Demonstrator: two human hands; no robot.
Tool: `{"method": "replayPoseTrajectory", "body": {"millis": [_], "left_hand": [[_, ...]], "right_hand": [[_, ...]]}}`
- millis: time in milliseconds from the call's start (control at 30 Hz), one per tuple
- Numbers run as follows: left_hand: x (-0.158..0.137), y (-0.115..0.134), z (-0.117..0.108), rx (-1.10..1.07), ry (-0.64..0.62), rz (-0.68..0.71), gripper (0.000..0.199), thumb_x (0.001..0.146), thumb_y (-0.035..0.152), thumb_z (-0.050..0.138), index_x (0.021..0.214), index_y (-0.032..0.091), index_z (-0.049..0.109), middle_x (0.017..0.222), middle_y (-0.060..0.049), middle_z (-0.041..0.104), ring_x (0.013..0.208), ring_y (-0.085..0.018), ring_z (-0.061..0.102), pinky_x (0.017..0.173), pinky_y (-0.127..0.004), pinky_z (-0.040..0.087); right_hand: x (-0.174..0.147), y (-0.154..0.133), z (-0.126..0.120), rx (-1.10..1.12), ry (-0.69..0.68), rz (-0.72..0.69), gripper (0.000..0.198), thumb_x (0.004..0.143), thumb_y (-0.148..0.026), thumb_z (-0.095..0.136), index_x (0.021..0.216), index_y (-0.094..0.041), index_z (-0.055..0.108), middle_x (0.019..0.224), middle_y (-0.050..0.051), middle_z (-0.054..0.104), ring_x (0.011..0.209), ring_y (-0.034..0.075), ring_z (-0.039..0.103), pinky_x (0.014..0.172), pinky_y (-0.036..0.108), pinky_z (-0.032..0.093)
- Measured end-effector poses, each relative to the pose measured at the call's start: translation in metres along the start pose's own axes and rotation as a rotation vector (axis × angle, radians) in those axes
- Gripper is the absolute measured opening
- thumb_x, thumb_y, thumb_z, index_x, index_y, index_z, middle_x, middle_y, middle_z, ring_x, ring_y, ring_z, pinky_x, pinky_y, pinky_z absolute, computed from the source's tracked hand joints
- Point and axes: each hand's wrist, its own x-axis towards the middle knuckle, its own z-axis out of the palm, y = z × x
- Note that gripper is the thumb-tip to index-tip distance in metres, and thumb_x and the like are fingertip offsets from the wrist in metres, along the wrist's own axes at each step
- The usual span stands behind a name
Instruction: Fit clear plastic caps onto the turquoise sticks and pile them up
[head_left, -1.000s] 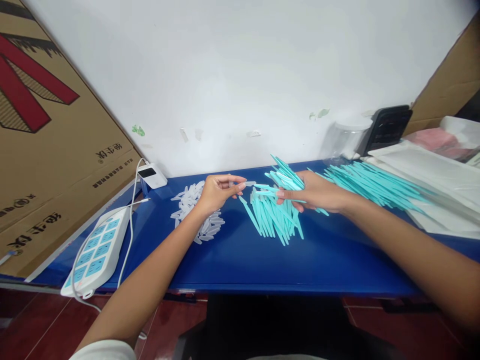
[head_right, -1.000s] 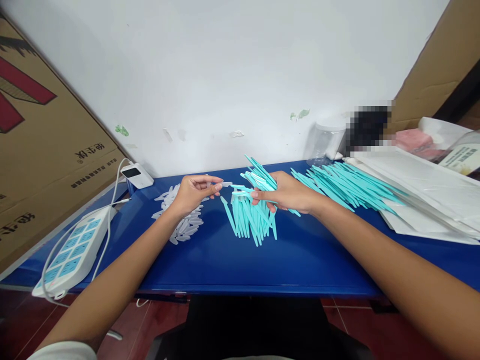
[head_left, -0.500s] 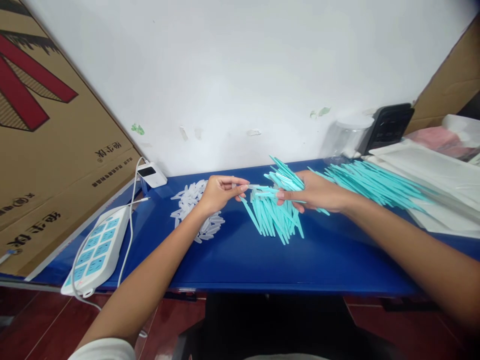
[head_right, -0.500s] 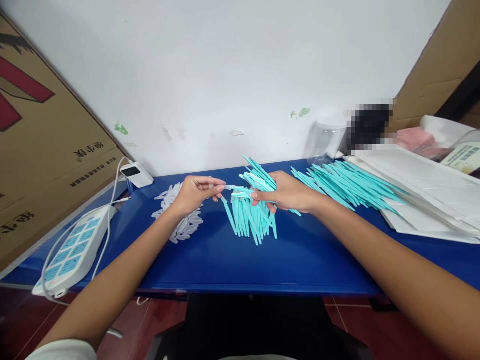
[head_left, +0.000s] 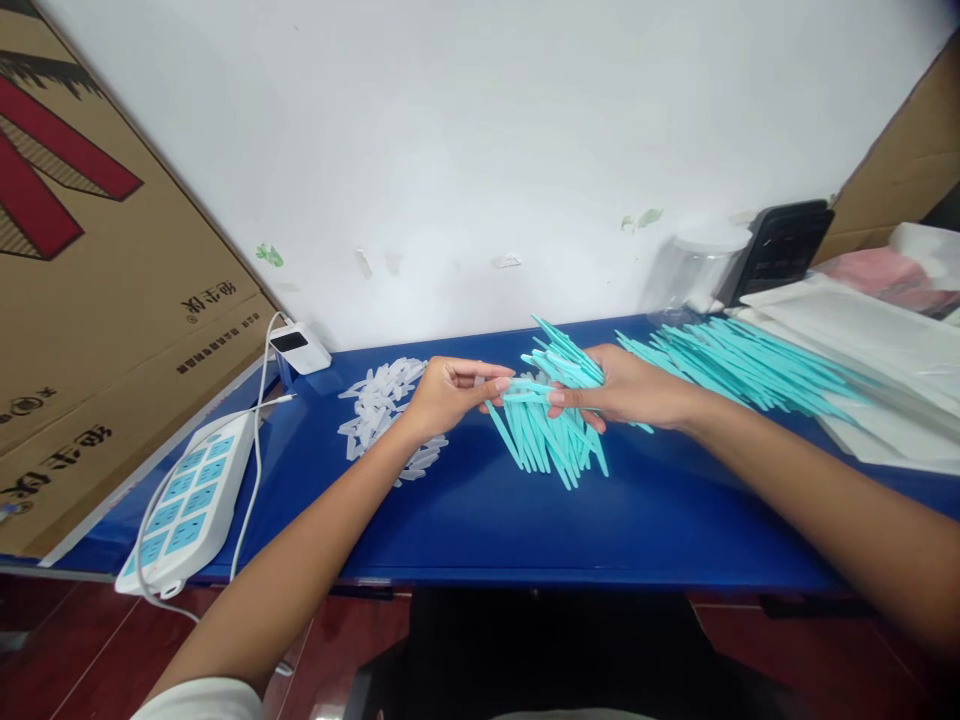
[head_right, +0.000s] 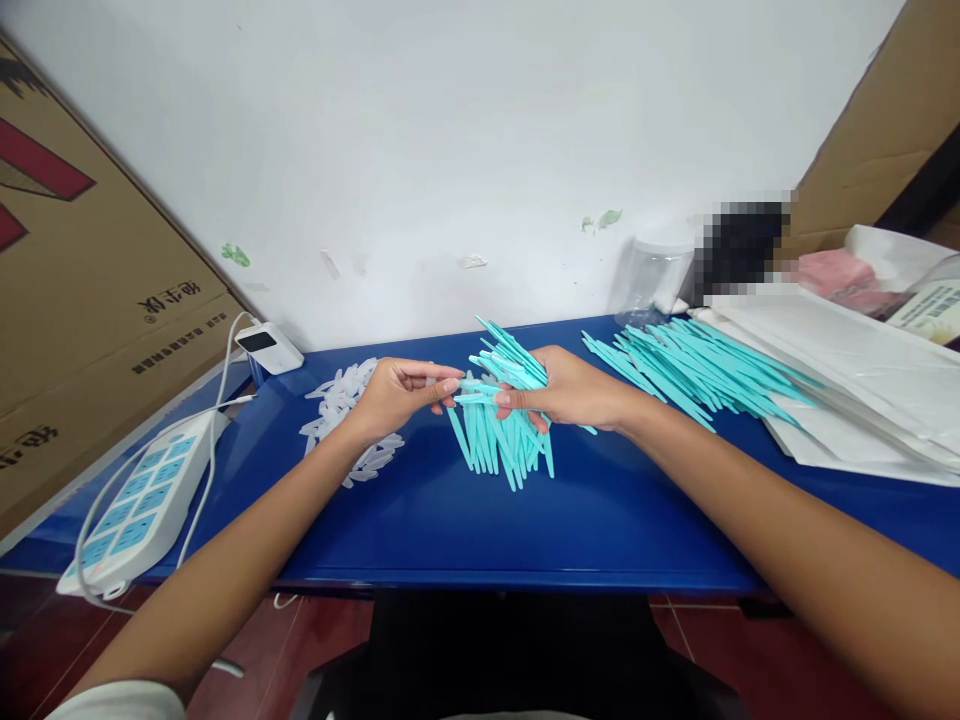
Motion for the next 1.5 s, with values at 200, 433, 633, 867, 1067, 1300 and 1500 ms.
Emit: {"method": "replayPoseTrajectory", "body": {"millis": [200, 433, 633, 867, 1067, 1300, 1500], "left_hand": [[0.006, 0.0, -0.007, -0.145, 0.089, 0.048, 0.053, 0.101, 0.054, 0.061, 0.129, 0.011, 0.07, 0.123, -0.02, 0.077, 0.092, -0.023, 0.077, 0.07, -0.032, 0.064], [0.008, -0.008, -0.007, -0.106, 0.138, 0.043, 0.048, 0.096, 0.05, 0.071, 0.125, 0.012, 0.065, 0.106, -0.017, 0.081, 0.088, -0.022, 0.078, 0.068, -0.029, 0.061], [0.008, -0.015, -0.003, -0.082, 0.167, 0.027, 0.043, 0.091, 0.051, 0.076, 0.108, 0.012, 0.072, 0.101, -0.016, 0.082, 0.084, -0.023, 0.079, 0.065, -0.029, 0.06], [0.007, -0.014, -0.002, -0.076, 0.199, 0.026, 0.045, 0.087, 0.055, 0.079, 0.098, 0.011, 0.075, 0.095, -0.015, 0.082, 0.077, -0.022, 0.078, 0.062, -0.028, 0.058], [0.007, -0.013, 0.002, -0.086, 0.231, -0.003, 0.045, 0.084, 0.057, 0.081, 0.087, 0.012, 0.075, 0.081, -0.012, 0.08, 0.066, -0.017, 0.073, 0.056, -0.026, 0.055], [0.006, -0.014, 0.006, -0.11, 0.238, -0.056, 0.048, 0.081, 0.061, 0.083, 0.076, 0.014, 0.073, 0.067, -0.005, 0.073, 0.052, -0.011, 0.06, 0.053, -0.024, 0.051], [0.006, -0.014, 0.005, -0.102, 0.249, -0.063, 0.049, 0.081, 0.062, 0.082, 0.076, 0.015, 0.072, 0.066, -0.004, 0.071, 0.052, -0.01, 0.059, 0.052, -0.024, 0.05]], "right_hand": [[-0.002, -0.004, -0.003, -0.003, 0.08, 0.039, 0.052, 0.076, -0.067, 0.083, 0.089, -0.018, 0.073, 0.056, 0.001, 0.064, 0.05, 0.015, 0.055, 0.043, 0.026, 0.031], [-0.003, -0.006, -0.004, 0.006, 0.152, 0.04, 0.054, 0.073, -0.067, 0.084, 0.087, -0.017, 0.073, 0.054, -0.001, 0.059, 0.049, 0.013, 0.05, 0.043, 0.026, 0.029], [0.0, -0.001, -0.004, 0.032, 0.156, 0.025, 0.052, 0.074, -0.066, 0.085, 0.089, -0.017, 0.074, 0.055, 0.0, 0.061, 0.05, 0.013, 0.052, 0.043, 0.026, 0.03], [-0.001, -0.002, -0.005, 0.027, 0.164, 0.014, 0.052, 0.075, -0.066, 0.084, 0.089, -0.017, 0.075, 0.056, 0.001, 0.061, 0.05, 0.014, 0.053, 0.043, 0.026, 0.03], [-0.001, -0.001, -0.004, 0.014, 0.151, -0.007, 0.046, 0.079, -0.061, 0.084, 0.09, -0.016, 0.077, 0.056, 0.0, 0.062, 0.05, 0.013, 0.052, 0.042, 0.025, 0.031], [-0.001, -0.001, -0.004, -0.023, 0.158, -0.01, 0.046, 0.083, -0.061, 0.08, 0.091, -0.016, 0.079, 0.054, 0.001, 0.062, 0.049, 0.014, 0.053, 0.042, 0.025, 0.032], [-0.004, -0.006, -0.004, -0.028, 0.191, 0.004, 0.048, 0.078, -0.063, 0.083, 0.089, -0.017, 0.077, 0.057, 0.002, 0.065, 0.049, 0.014, 0.053, 0.042, 0.026, 0.032]]}}
